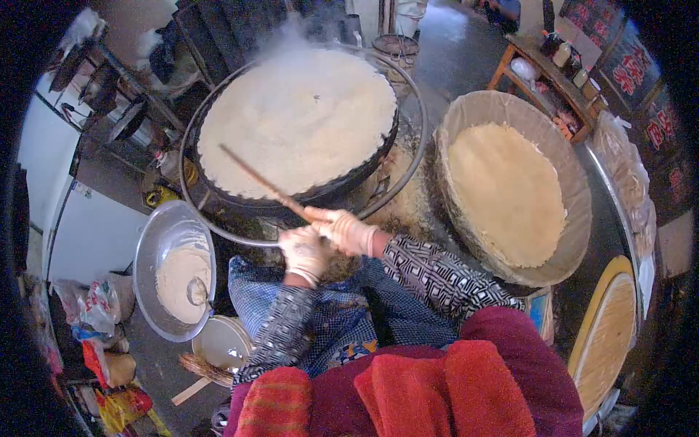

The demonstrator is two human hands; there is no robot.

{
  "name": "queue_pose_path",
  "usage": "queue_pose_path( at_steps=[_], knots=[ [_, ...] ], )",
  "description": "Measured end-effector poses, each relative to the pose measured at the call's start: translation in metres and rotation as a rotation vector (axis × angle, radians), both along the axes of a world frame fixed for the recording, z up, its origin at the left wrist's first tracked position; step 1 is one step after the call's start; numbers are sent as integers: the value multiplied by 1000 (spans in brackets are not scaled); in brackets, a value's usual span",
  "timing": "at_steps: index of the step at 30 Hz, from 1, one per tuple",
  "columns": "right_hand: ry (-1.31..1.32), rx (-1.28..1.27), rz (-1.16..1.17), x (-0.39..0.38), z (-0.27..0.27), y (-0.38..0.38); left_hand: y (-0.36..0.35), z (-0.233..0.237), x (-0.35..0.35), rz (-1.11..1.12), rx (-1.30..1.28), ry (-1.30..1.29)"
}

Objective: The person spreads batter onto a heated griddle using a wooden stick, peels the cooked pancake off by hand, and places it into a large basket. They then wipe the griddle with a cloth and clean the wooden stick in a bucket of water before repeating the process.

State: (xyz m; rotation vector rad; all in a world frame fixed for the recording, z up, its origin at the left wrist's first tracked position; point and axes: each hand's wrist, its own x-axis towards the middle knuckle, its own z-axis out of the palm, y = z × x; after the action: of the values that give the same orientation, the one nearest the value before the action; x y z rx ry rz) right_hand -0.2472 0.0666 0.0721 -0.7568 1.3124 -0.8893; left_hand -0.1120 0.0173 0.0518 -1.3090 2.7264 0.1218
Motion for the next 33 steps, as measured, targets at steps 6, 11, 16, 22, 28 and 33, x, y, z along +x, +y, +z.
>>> queue_pose_path(
  at_steps=[6,11,16,22,28,33],
  knots=[
    [-59,-153,-73,-4,48,28,98,-52,34,-318,68,525],
    [-92,-272,-665,-111,-8,-6,92,-71,82,0,39,580],
    [45,-193,-235,-36,2,2,81,-93,77,72,45,583],
    [-206,-71,-74,55,-7,1,79,-82,68,0,-4,648],
    [-233,-357,-422,-32,15,-2,13,-1,86,6,-377,597],
    [366,-135,-360,-119,-13,-16,-38,-25,72,-36,-110,127]
  ],
)
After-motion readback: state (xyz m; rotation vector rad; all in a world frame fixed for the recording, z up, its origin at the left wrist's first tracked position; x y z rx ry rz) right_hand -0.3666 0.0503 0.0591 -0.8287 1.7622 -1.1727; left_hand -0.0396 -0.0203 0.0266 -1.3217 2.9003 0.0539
